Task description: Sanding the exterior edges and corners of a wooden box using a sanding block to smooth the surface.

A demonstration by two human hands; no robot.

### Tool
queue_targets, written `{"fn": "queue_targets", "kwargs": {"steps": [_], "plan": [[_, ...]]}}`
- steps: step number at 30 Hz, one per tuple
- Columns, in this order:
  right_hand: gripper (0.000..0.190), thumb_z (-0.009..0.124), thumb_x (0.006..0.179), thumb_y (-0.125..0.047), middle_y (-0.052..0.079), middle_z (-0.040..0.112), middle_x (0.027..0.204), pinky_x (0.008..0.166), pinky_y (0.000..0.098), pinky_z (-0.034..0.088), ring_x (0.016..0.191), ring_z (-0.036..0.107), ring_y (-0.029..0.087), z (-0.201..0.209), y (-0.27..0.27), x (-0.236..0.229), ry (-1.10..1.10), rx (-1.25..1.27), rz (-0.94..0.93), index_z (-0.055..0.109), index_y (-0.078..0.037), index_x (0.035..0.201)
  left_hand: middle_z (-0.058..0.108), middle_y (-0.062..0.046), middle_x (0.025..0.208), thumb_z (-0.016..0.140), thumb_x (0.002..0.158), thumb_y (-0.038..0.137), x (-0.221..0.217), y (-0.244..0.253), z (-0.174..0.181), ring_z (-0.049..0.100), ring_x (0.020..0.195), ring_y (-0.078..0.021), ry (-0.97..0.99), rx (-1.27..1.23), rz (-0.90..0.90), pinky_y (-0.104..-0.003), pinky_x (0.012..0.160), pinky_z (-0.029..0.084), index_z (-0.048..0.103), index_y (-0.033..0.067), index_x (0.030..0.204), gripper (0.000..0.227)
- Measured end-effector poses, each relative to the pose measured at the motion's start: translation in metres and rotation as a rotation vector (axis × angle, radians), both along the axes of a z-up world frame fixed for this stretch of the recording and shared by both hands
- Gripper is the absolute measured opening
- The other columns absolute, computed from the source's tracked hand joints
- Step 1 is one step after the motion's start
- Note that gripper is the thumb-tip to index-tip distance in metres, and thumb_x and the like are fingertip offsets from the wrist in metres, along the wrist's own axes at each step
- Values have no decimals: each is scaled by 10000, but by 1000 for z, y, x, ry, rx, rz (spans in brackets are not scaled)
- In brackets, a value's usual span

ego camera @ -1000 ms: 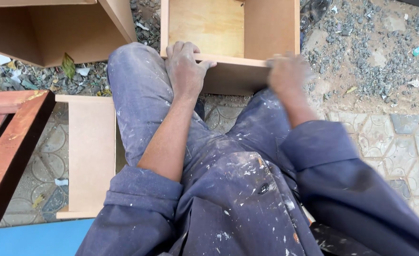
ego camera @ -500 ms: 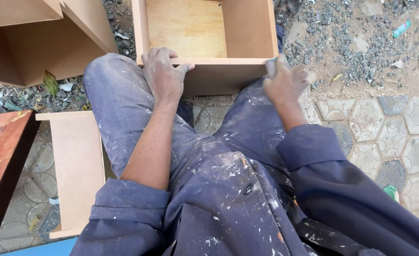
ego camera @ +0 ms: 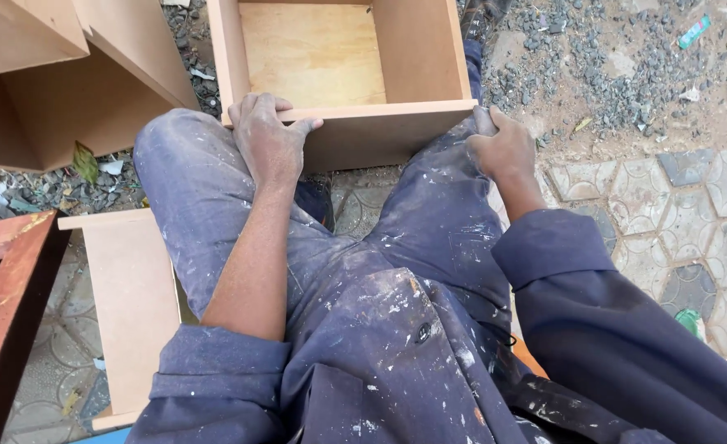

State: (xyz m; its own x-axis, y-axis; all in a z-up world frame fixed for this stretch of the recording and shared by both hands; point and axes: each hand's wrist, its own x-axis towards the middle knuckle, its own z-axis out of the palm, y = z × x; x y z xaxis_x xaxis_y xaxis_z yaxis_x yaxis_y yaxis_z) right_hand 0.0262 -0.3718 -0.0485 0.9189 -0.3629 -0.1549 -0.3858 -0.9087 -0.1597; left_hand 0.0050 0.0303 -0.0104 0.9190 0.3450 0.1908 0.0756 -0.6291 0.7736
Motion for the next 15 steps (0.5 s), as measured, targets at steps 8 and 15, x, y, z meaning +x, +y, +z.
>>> {"fn": "queue_targets", "kwargs": {"steps": [8,15], "plan": [[713,749,682,-308,261,615,1068,944,500,490,1071,614,464,78,154,-47,-211,162,233,651,-215,1382,592,1,942,1007,613,289,-4,-1,0,576,1097,-254,21,9,-6,-394,972,476,677,130,900,465],[714,778,682,-378,186,611,1080,905,462,532,1067,637,402,36,48,-24,-163,80,-7,640,-334,1381,590,-24,924,1014,610,309,-5,-3,1,585,1077,-280,-2,31,-2,-405,966,483,678,121,896,480]]}}
